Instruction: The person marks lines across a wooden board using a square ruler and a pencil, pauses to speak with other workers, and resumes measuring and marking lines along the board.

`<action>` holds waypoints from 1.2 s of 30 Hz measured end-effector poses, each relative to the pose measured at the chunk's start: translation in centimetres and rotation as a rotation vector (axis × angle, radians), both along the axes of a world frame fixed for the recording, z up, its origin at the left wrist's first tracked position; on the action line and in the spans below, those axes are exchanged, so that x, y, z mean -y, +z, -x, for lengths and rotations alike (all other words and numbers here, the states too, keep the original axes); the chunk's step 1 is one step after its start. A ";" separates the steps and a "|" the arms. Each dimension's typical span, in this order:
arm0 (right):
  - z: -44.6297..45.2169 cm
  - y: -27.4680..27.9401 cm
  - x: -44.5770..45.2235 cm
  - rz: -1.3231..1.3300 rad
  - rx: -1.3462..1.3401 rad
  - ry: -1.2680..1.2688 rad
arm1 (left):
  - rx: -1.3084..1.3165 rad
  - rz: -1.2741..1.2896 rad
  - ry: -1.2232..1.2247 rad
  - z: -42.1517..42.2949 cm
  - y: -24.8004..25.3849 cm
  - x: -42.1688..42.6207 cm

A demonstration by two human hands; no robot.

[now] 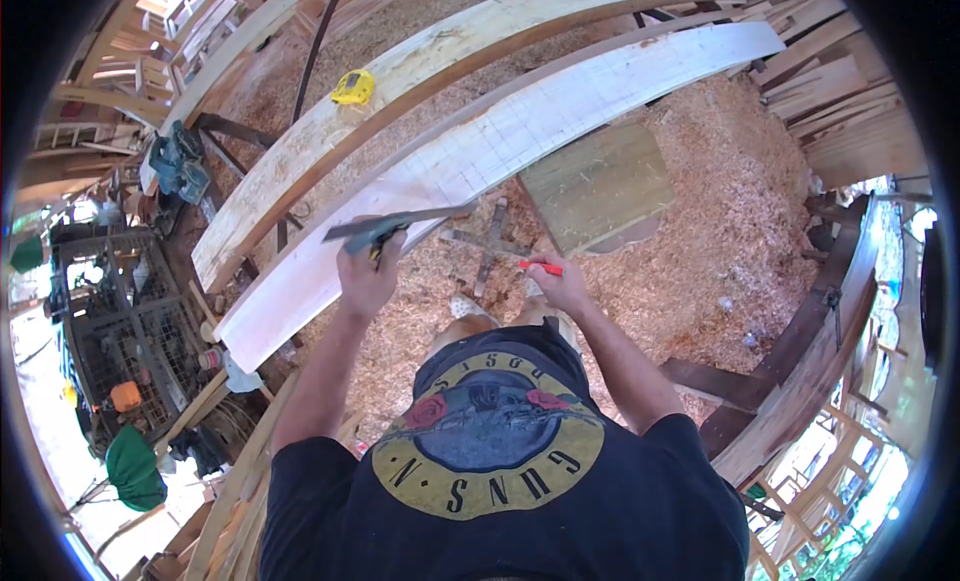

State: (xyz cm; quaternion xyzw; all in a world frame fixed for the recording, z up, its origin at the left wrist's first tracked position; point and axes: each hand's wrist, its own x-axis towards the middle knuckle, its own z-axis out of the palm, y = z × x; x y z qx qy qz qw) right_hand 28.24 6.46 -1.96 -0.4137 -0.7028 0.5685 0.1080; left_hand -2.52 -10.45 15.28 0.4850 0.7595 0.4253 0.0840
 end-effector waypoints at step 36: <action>2.1 0.7 1.0 -0.067 0.080 0.041 | -0.341 0.165 -0.076 1.5 -13.8 -1.5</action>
